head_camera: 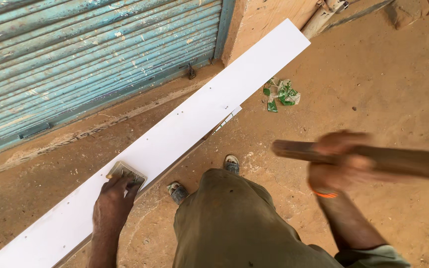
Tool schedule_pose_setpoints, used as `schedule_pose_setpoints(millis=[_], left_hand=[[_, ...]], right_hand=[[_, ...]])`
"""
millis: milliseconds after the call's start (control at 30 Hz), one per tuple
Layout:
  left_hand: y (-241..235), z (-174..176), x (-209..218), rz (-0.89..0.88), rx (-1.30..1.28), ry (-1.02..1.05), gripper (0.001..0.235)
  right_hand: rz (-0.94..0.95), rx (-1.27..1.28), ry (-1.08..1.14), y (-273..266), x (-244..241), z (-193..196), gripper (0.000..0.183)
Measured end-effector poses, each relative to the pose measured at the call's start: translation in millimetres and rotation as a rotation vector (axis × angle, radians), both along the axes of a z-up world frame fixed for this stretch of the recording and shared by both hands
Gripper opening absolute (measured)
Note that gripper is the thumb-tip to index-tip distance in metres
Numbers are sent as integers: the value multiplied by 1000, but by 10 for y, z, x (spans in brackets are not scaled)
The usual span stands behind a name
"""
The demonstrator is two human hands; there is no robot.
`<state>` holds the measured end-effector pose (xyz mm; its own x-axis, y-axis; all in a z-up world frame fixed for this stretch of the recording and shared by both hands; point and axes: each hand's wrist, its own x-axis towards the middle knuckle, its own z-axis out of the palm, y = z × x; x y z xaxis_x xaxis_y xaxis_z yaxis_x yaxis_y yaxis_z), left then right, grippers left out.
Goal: The person hammers nails into a long white board using a hammer. They repeatedly pick up nails from a small box and drive them into the board while standing on a dirt floor.
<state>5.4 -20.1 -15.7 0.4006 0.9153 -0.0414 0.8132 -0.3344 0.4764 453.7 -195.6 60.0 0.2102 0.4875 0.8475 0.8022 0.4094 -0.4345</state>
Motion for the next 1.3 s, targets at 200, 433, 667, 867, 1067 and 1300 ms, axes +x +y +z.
schedule_pose_setpoints(millis=[200,433,667,867,1067,1300], left_hand=[[50,70,186,39,97,-13,33],[36,50,216,81,49,65,19],[85,-37,126,90,68,-145,17],[77,-126,84,187,-30,-211,20],[61,-9,149,185,-63,-212,20],[17,79,276,146,109,-514,15]], right_hand=[[-154,-1100,87,313,-242,-260,72],[2,-74,81,-25,152,-274,68],[-91,-828,-76,207,7,-789,72],[39,-261,163,239,-66,-18,67],[-97,-641,-369,255,-149,-417,76],[-36,-637,116,161,110,-436,74]])
